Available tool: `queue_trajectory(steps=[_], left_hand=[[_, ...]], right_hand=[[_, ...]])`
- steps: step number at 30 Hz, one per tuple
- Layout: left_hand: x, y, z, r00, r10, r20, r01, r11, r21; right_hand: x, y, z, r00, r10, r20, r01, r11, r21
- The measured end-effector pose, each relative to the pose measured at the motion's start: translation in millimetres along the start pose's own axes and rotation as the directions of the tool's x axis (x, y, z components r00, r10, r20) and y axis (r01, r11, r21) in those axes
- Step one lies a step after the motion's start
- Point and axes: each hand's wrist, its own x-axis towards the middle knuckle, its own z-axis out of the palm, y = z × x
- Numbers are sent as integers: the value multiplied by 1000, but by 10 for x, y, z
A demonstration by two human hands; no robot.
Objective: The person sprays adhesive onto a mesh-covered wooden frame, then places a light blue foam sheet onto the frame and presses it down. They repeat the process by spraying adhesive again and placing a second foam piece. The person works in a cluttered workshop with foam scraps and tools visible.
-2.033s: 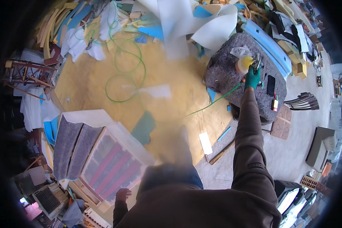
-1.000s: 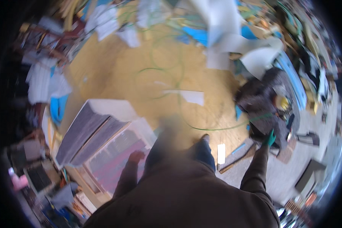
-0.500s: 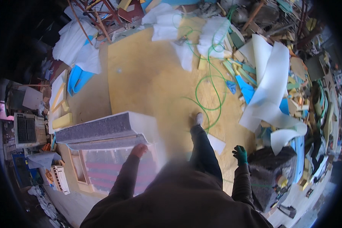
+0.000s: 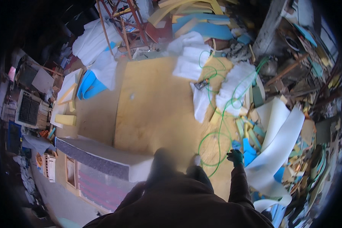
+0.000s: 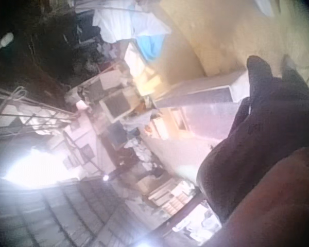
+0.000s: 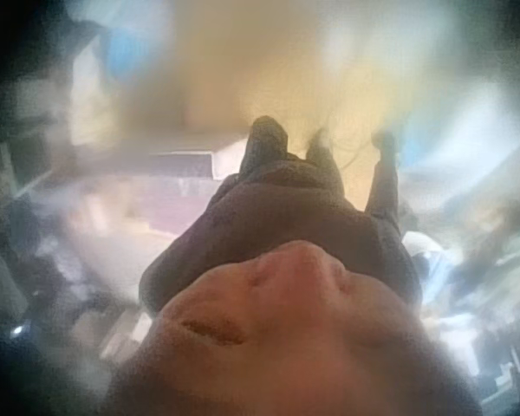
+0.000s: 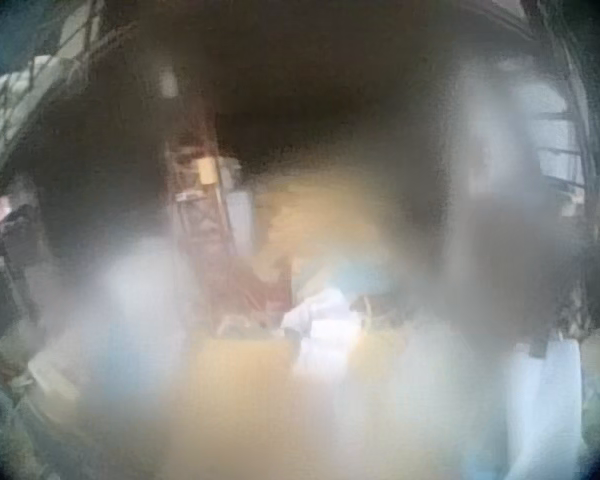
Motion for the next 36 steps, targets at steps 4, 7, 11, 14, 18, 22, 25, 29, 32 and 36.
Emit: queue_trajectory(steps=[4,7,11,14,18,22,25,29,32,36], left_hand=[[413,675,-208,1000,3,-15,-4,997,-76],[1014,930,-574,1000,3,-14,-5,996,-85],[2114,1279,-1572,1000,1,-2,-1,998,-57],[3082,1773,-2777,1000,0,-12,0,999,42],[4247,3207,-5122,975,51,-218,-80,989,-127],[4668,5070,-6870,760,278,-588,-522,800,-296],[5042,6129,-7412,678,320,-661,-553,815,-174],[6081,6918,-7576,803,358,-477,-538,779,-321],[6625,7203,-7626,943,315,-108,-295,940,173],[6980,7602,-7573,992,106,-69,-100,991,85]], right_hand=[[1413,-1266,942,997,-34,65,33,999,19],[2388,-1751,1516,981,-41,190,22,995,100],[3279,-1723,1951,942,-227,248,264,956,-125],[3384,-1499,2068,981,193,19,-190,977,-99],[3279,-1210,2453,888,438,137,-440,898,-16],[3725,-1312,3260,853,482,201,-313,780,-542],[4553,-1567,4069,809,585,58,-481,715,-508],[6124,-1851,4949,815,578,36,-549,791,-271],[7384,-2075,5515,855,455,250,-446,890,-94],[8634,-3002,6269,982,113,148,-54,933,-355]])
